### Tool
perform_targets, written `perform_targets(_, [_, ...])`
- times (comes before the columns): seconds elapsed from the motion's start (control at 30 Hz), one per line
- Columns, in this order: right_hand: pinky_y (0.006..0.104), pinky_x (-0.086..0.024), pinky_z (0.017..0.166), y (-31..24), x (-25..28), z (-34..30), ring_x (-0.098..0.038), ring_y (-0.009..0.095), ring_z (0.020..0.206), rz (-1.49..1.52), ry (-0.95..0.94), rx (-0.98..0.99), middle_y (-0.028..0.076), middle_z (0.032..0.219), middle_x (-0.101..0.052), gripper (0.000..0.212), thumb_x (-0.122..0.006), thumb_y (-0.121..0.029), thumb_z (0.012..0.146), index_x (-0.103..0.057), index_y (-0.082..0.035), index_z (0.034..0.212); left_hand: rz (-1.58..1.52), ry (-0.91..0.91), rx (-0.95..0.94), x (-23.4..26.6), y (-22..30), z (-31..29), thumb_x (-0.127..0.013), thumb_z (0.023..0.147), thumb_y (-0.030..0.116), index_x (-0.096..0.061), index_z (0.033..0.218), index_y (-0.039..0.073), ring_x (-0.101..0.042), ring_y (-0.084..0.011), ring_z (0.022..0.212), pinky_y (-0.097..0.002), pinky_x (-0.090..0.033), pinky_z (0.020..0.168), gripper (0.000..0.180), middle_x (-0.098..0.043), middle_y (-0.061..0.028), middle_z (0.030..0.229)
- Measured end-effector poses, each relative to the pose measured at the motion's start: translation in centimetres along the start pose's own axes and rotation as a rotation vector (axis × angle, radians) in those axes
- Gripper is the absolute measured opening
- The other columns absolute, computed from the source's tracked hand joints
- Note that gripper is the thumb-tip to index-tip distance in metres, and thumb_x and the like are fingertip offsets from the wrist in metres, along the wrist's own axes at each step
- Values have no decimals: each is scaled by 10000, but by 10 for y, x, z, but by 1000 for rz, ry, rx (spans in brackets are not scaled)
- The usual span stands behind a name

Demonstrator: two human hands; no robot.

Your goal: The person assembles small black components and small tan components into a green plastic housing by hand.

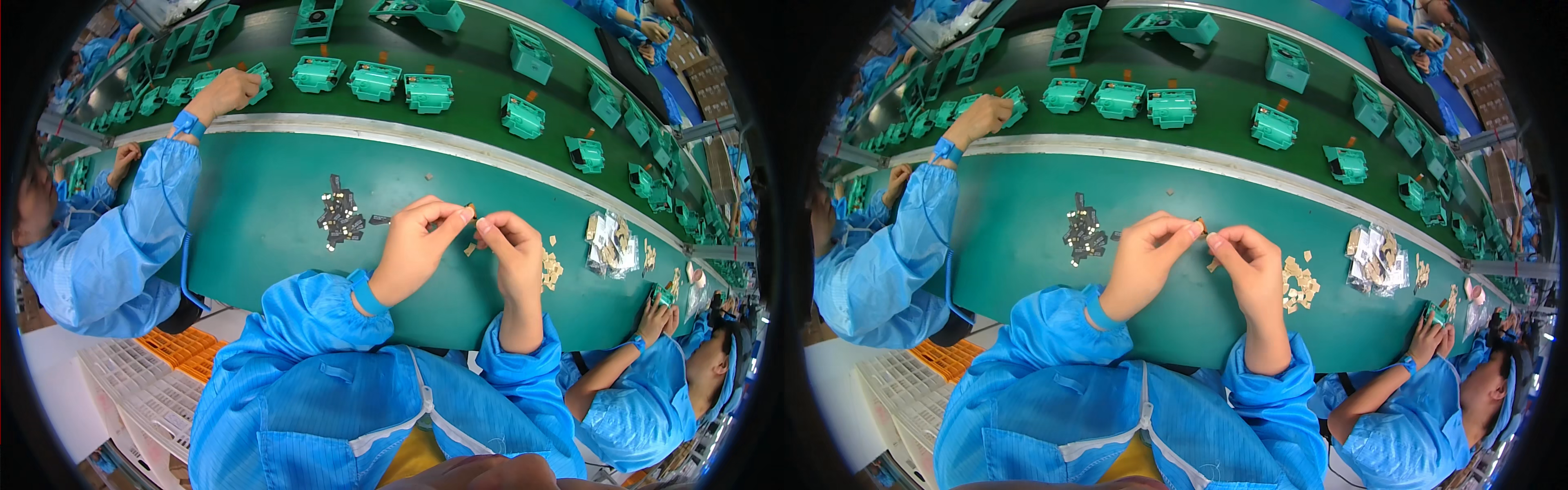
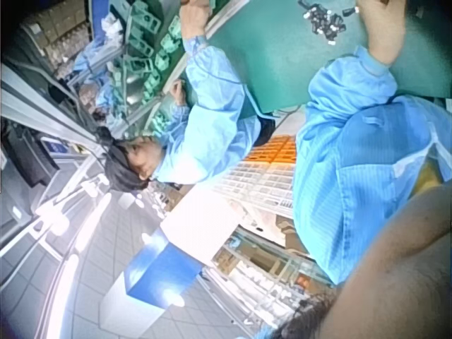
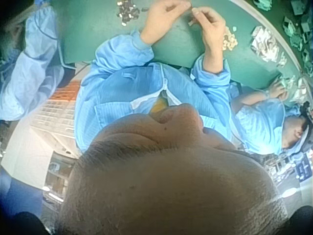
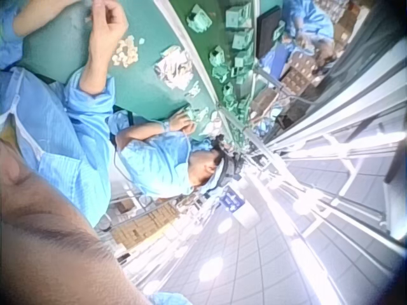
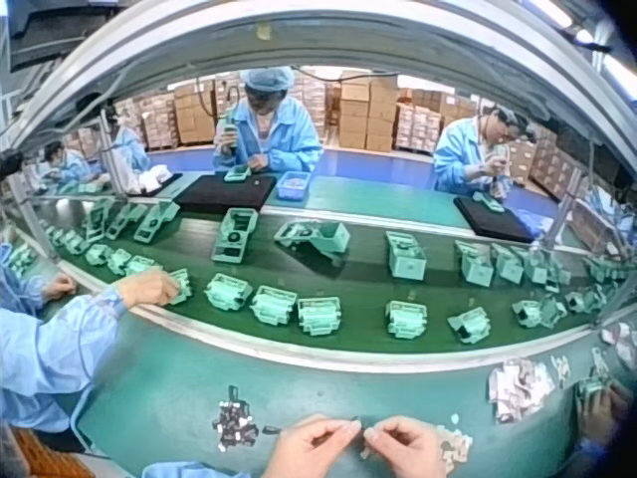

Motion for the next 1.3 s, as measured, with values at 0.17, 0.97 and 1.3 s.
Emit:
perform_targets(0.17, [275,-537,712,4,6,3,-661,149,782,202,-78,-45,116,897,-723,143,-673,-54,930,-708,52,1020,25,-41,-103,-6,0,-2,-685,937,89,-743,988,-24,-619,-136,823,-267,-488,726,137,-672,-74,907])
perform_targets(0.97, [271,-543,703,11,11,4,-664,138,764,314,-103,-119,125,901,-728,138,-642,-50,935,-690,50,1019,-3,10,-145,-16,-9,0,-702,913,65,-746,1005,-13,-664,-173,847,-284,-526,764,128,-688,-95,901])
perform_targets(1.3, [262,-532,706,12,14,2,-653,131,753,326,-134,-117,110,890,-719,142,-641,-68,945,-688,45,1017,75,23,-258,-20,-3,-3,-697,921,69,-739,976,-19,-665,-168,789,-283,-539,680,112,-679,-94,898])
Point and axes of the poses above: each hand's wrist, its own z-axis towards the middle knuckle, its own x-axis out of the back of the hand, y = z × x, the point moved 2 cm from there along z, towards the middle knuckle
